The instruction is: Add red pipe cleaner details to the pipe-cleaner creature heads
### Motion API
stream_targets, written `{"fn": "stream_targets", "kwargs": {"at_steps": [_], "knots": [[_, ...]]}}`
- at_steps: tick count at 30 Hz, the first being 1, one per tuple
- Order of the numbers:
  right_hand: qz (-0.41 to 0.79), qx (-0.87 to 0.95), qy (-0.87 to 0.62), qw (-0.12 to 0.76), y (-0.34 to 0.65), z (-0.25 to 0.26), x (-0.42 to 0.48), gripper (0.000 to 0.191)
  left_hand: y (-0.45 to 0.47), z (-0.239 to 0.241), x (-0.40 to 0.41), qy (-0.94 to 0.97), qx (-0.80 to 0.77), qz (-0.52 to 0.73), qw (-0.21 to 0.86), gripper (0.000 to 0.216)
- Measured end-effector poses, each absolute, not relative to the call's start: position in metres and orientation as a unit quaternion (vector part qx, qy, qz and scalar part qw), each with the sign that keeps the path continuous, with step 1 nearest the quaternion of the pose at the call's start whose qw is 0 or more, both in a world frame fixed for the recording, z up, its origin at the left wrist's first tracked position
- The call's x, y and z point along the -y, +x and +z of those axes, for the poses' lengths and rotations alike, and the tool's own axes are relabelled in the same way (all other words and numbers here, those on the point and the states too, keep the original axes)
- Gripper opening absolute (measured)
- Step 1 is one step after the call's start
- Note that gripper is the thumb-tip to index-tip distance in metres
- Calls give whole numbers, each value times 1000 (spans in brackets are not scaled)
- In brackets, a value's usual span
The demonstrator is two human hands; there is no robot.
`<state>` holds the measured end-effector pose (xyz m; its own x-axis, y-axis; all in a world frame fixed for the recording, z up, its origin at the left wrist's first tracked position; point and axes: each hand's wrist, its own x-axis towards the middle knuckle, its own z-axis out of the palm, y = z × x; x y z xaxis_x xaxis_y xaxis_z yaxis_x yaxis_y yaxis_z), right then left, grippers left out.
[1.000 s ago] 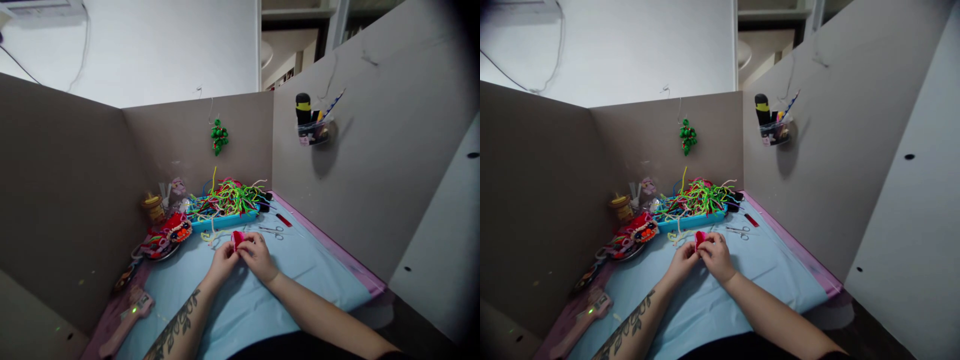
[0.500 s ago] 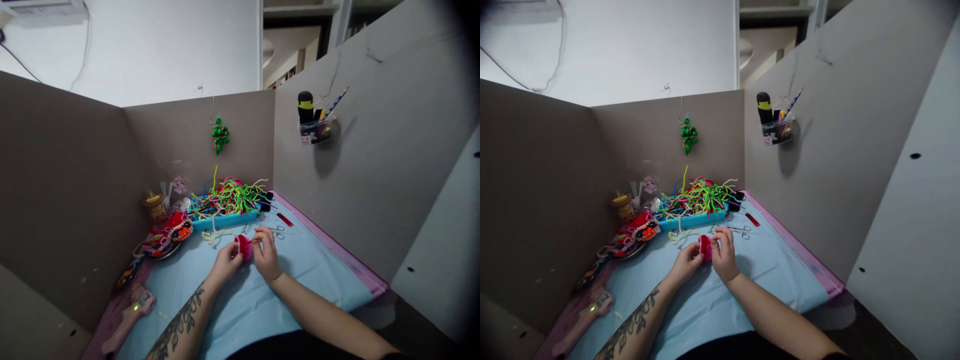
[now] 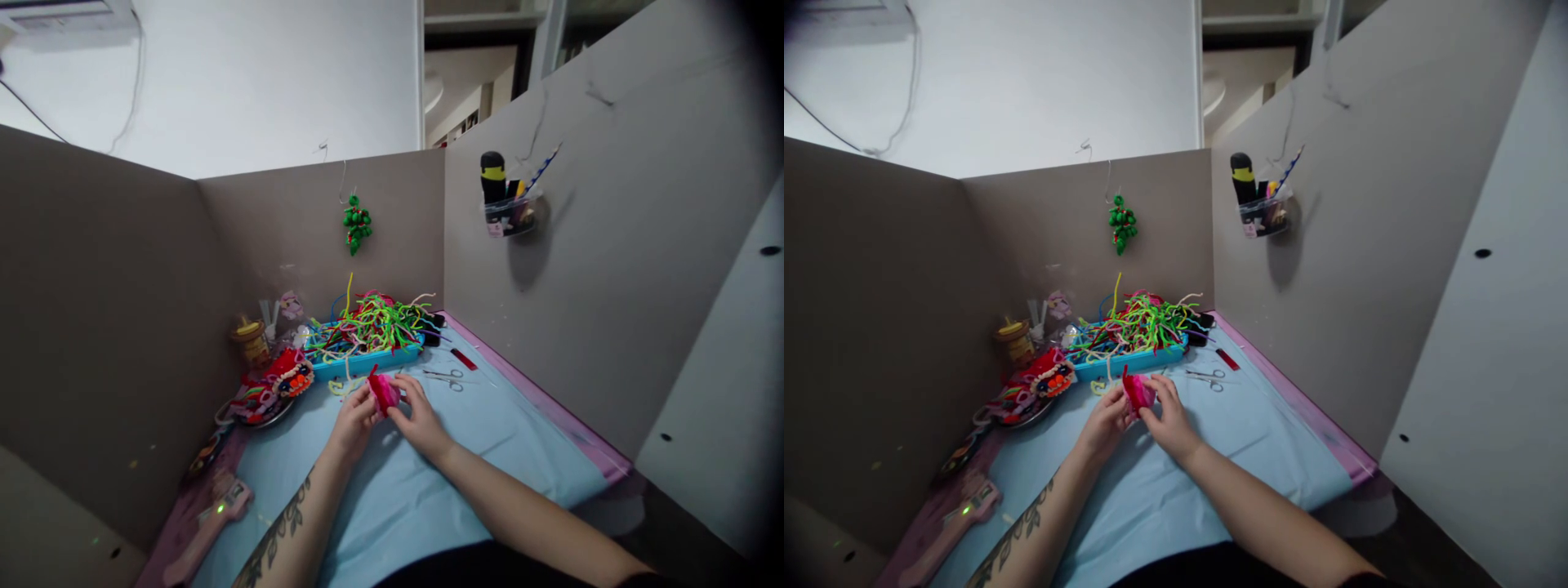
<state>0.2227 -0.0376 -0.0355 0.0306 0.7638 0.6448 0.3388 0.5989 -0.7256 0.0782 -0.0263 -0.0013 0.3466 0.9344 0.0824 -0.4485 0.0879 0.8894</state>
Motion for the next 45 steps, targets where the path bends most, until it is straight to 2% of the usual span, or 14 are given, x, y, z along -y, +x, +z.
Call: {"fn": "stream_targets", "kwargs": {"at_steps": [3,7,12,15,18,22,27,37,45], "knots": [[188,676,-397,591,223,-33,39,41,80,-4,26,482,-284,532,635,41],[119,671,-396,616,227,-25,45,33,82,-11,23,515,-337,551,564,39],[96,691,-377,609,230,-19,52,26,85,-17,23,546,-374,536,524,35],[85,715,-337,607,230,-20,52,15,86,-16,23,535,-356,534,549,41],[86,729,-317,600,229,-21,52,15,85,-10,26,494,-302,535,615,51],[86,763,-285,574,225,-20,53,15,82,-2,29,413,-233,554,684,43],[88,800,-277,525,221,-22,54,16,79,-4,25,352,-256,596,675,40],[157,754,-326,548,222,-28,47,13,73,0,17,212,-277,613,709,17],[279,699,-423,504,219,-32,40,10,72,1,18,301,-227,594,711,36]]}}
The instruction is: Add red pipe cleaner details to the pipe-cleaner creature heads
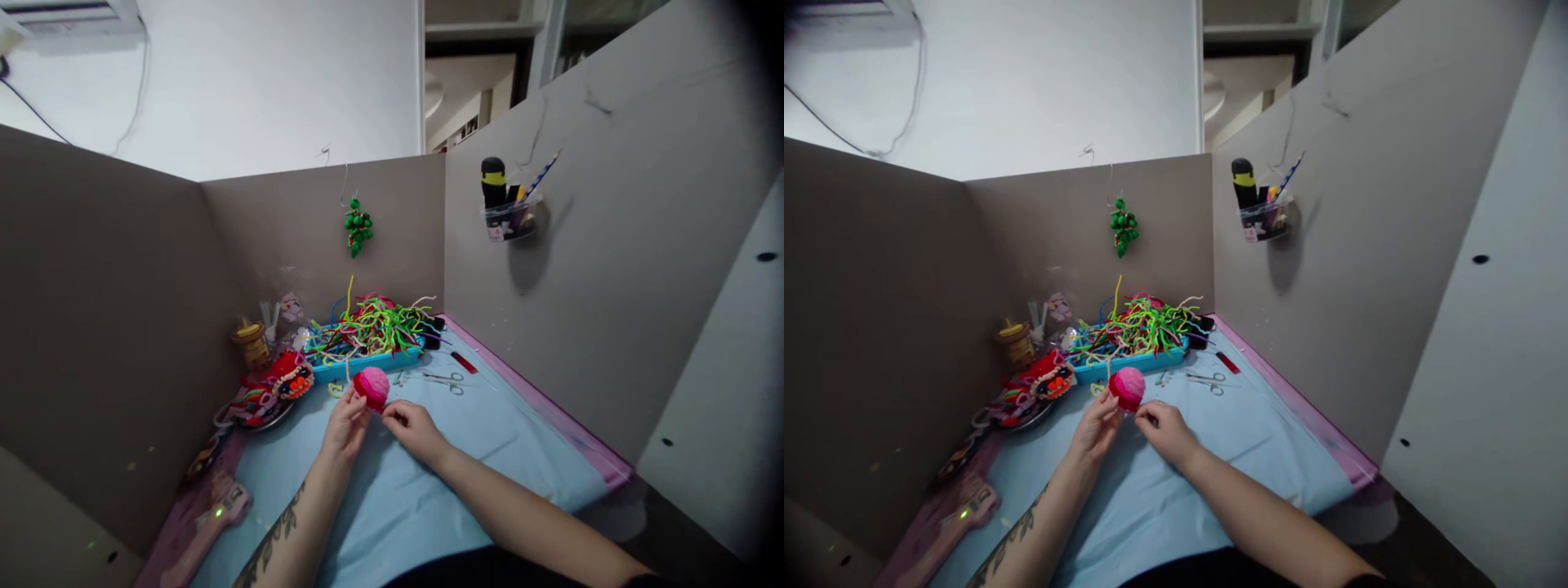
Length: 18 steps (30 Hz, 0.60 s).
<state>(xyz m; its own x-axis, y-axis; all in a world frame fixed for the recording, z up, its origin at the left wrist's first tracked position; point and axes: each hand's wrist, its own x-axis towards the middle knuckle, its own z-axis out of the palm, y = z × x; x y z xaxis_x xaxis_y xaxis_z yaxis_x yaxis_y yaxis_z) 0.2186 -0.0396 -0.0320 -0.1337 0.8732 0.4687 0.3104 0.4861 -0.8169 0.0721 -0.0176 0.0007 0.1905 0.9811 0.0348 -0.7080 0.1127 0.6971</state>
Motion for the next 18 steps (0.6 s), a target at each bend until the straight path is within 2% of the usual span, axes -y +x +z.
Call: {"fn": "stream_targets", "kwargs": {"at_steps": [3,7,10,13,15,18], "knots": [[315,671,-436,511,218,-37,37,7,72,0,18,317,-224,592,706,36],[321,602,-428,593,223,-41,32,22,71,2,20,353,-211,546,730,42],[373,562,-360,644,228,-39,31,54,73,2,24,401,-185,484,755,49],[454,563,-280,631,230,-38,32,81,75,3,29,425,-171,461,760,54],[480,554,-274,622,229,-39,33,85,77,3,31,435,-174,460,754,58],[483,516,-304,639,226,-39,33,77,77,4,32,469,-202,461,726,60]]}}
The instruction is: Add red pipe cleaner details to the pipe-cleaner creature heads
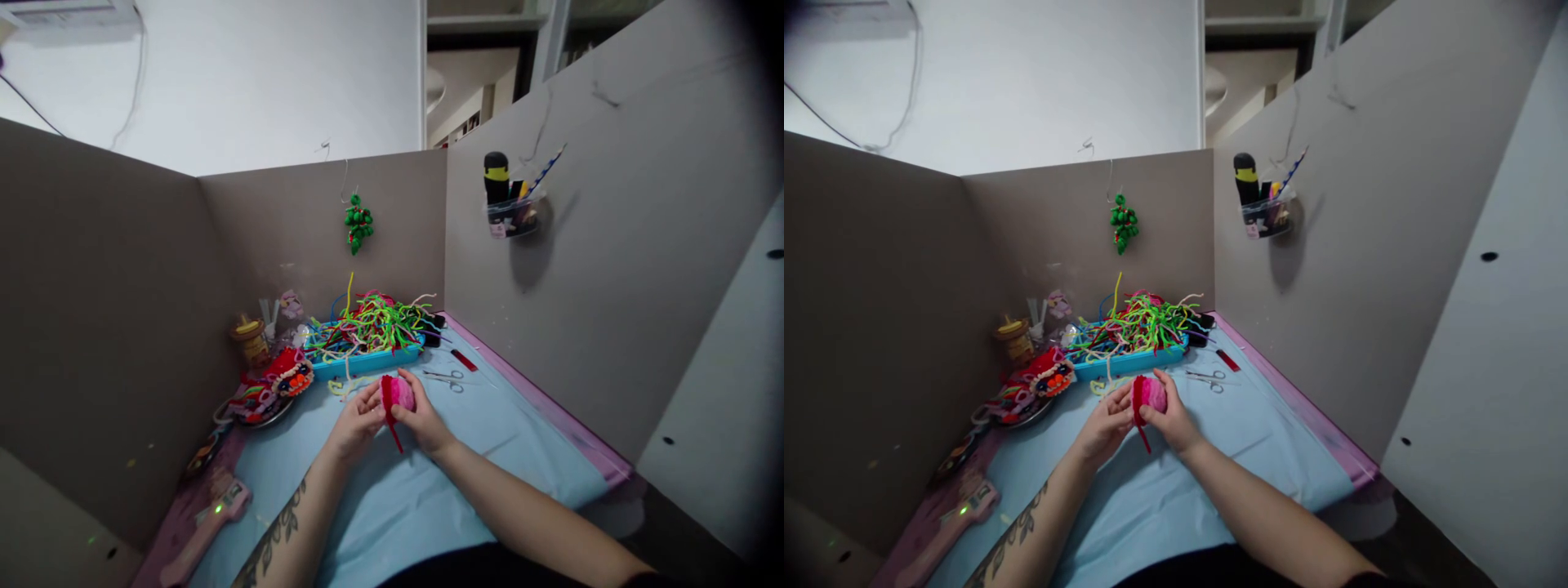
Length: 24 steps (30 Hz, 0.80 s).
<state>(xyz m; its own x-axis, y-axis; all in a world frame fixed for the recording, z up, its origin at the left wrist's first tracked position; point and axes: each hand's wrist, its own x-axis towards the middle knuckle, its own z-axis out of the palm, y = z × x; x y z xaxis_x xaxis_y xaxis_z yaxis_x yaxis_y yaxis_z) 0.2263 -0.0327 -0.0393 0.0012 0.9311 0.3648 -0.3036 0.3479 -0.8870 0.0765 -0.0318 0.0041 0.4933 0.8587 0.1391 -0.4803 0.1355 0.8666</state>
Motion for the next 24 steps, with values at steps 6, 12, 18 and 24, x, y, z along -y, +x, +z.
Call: {"fn": "stream_targets", "kwargs": {"at_steps": [6,12,18,24], "knots": [[512,430,-318,672,226,-36,30,56,76,0,29,575,-293,447,619,35],[475,467,-332,668,225,-39,31,56,76,-8,27,604,-331,429,584,25],[449,501,-366,643,224,-40,32,60,75,-12,24,591,-363,427,580,24],[436,491,-378,652,226,-41,30,59,75,-11,26,579,-352,432,596,23]]}}
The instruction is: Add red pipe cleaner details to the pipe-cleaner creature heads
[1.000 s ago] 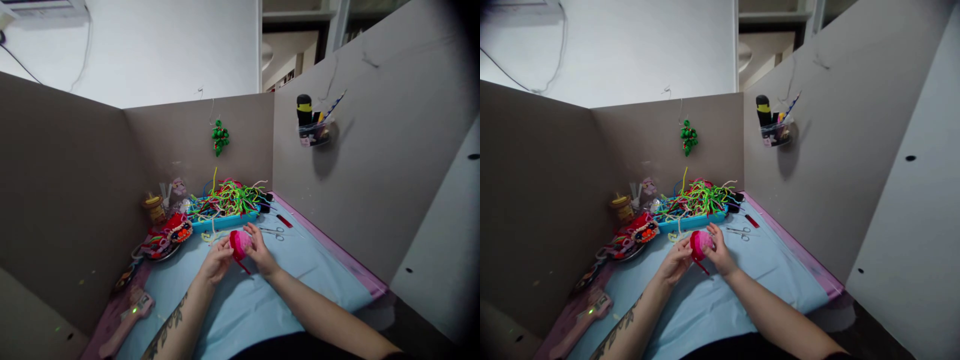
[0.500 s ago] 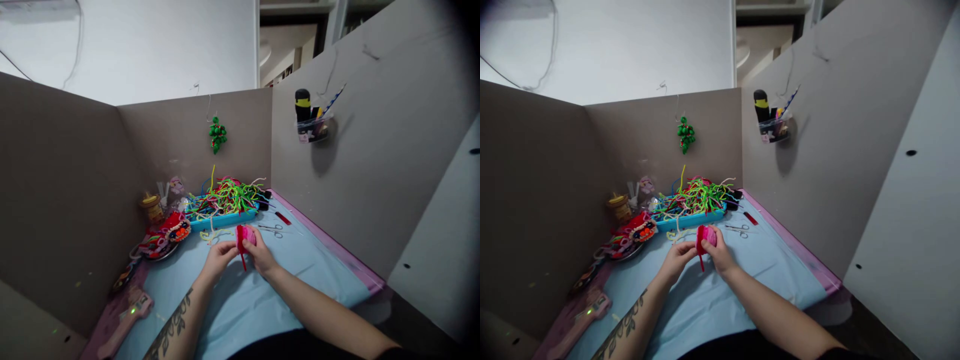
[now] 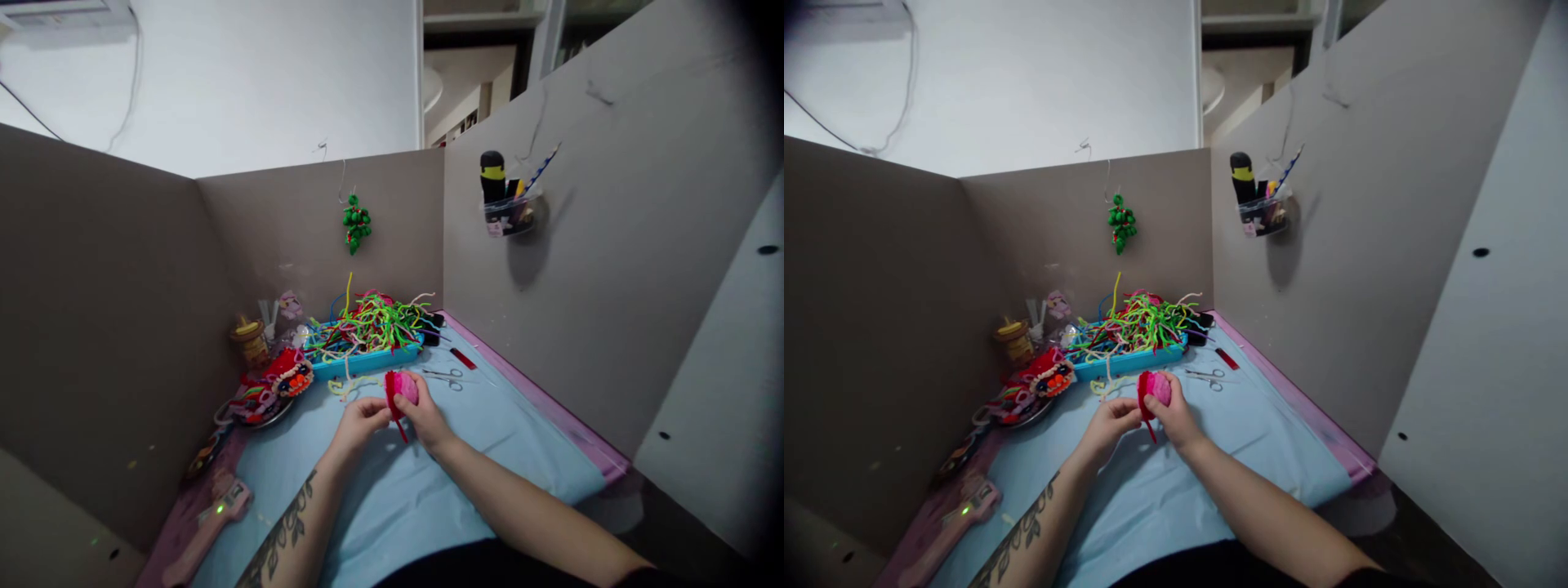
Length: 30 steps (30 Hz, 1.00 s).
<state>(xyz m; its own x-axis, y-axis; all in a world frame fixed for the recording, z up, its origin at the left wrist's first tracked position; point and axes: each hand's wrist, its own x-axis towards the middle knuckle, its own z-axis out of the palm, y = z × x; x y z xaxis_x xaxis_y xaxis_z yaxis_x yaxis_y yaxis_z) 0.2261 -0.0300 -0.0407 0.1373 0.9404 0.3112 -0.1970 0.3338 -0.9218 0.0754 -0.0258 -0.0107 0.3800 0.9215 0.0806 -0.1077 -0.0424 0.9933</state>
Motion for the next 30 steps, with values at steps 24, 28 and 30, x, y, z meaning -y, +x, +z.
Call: {"fn": "stream_targets", "kwargs": {"at_steps": [24,28,30], "knots": [[377,593,-423,572,224,-44,31,77,75,-7,25,384,-317,465,732,22],[306,566,-461,611,224,-40,34,55,74,-6,22,335,-313,532,712,26],[277,571,-472,612,224,-37,37,35,72,-5,19,317,-309,552,706,29]]}}
